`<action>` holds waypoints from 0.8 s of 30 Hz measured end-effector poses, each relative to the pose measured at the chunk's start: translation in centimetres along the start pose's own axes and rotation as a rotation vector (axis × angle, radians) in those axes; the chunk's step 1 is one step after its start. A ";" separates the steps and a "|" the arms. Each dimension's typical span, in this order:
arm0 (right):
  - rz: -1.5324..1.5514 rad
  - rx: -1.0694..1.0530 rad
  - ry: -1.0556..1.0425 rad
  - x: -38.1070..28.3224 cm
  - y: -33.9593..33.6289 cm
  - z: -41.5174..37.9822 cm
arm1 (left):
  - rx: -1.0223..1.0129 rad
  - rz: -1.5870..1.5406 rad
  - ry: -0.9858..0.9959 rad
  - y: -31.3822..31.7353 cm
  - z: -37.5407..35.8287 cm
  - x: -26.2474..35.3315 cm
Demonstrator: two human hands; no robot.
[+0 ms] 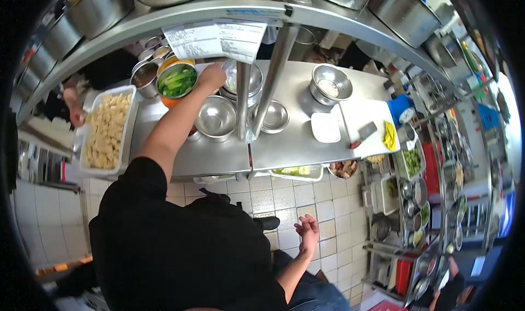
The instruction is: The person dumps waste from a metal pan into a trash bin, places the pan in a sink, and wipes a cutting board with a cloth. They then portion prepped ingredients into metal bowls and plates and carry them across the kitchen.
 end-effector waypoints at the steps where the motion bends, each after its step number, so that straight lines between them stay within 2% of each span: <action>1: -0.022 -0.024 -0.024 -1.0 -1.7 1.6 | -0.039 0.084 0.014 -0.8 -0.2 1.5; 2: -0.041 -0.045 -0.048 -2.0 -3.4 2.8 | -0.081 0.168 0.030 -1.2 -0.5 2.8; 5: -0.120 -0.055 -0.099 -5.6 -9.1 6.0 | 0.019 0.244 0.024 -1.4 0.4 3.0; 6: -0.133 -0.056 -0.121 -6.9 -11.0 6.7 | 0.070 0.235 0.026 -2.7 -0.1 4.0; 7: -0.147 -0.055 -0.142 -8.2 -12.9 7.3 | 0.075 0.189 -0.074 -4.9 -1.2 5.5; 9: -0.125 -0.055 -0.168 -10.4 -16.2 8.7 | 0.206 0.126 0.005 -10.2 -5.3 11.5; 10: -0.122 -0.058 -0.166 -11.3 -17.5 9.6 | 0.162 0.179 -0.065 -10.2 -5.6 11.2; 11: -0.121 -0.057 -0.159 -11.9 -19.0 10.6 | 0.111 0.230 -0.136 -10.2 -5.9 10.1; 13: -0.086 -0.089 -0.168 -12.8 -20.7 12.9 | 0.039 0.486 -0.099 -6.8 -4.0 3.8; 15: -0.074 -0.080 -0.173 -14.1 -22.8 15.0 | 0.295 0.332 0.060 -4.3 -1.9 -6.8; 16: -0.077 -0.100 -0.179 -14.8 -23.8 16.1 | 0.165 0.608 0.061 -7.1 -4.2 -6.5; 17: -0.075 -0.118 -0.186 -15.6 -24.8 17.2 | 0.148 0.669 0.202 -8.4 -5.4 -11.3; 18: -0.103 -0.104 -0.178 -16.3 -26.1 18.2 | 0.173 0.350 0.019 -11.8 -9.0 -11.5; 19: -0.125 -0.094 -0.175 -17.0 -27.3 19.4 | 0.121 0.109 -0.195 -13.0 -11.8 -20.3; 20: -0.138 -0.102 -0.171 -17.2 -28.8 20.9 | -0.056 -0.074 -0.591 -14.7 -17.9 -16.3; 21: -0.153 -0.109 -0.169 -17.2 -30.6 22.6 | -0.159 -0.055 -0.704 -15.2 -22.2 -13.1; 24: -0.222 -0.067 -0.113 -17.9 -36.3 26.5 | -0.438 0.005 -0.823 -10.4 -30.3 -3.8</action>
Point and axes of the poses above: each hand's wrist, its own z-axis towards the middle knuckle, its own y-axis out of the palm, x = y × z, the point moved 8 cm from there along z, towards the middle knuckle, and after that the axes turned 8 degrees about -z, right-handed, at the moved point
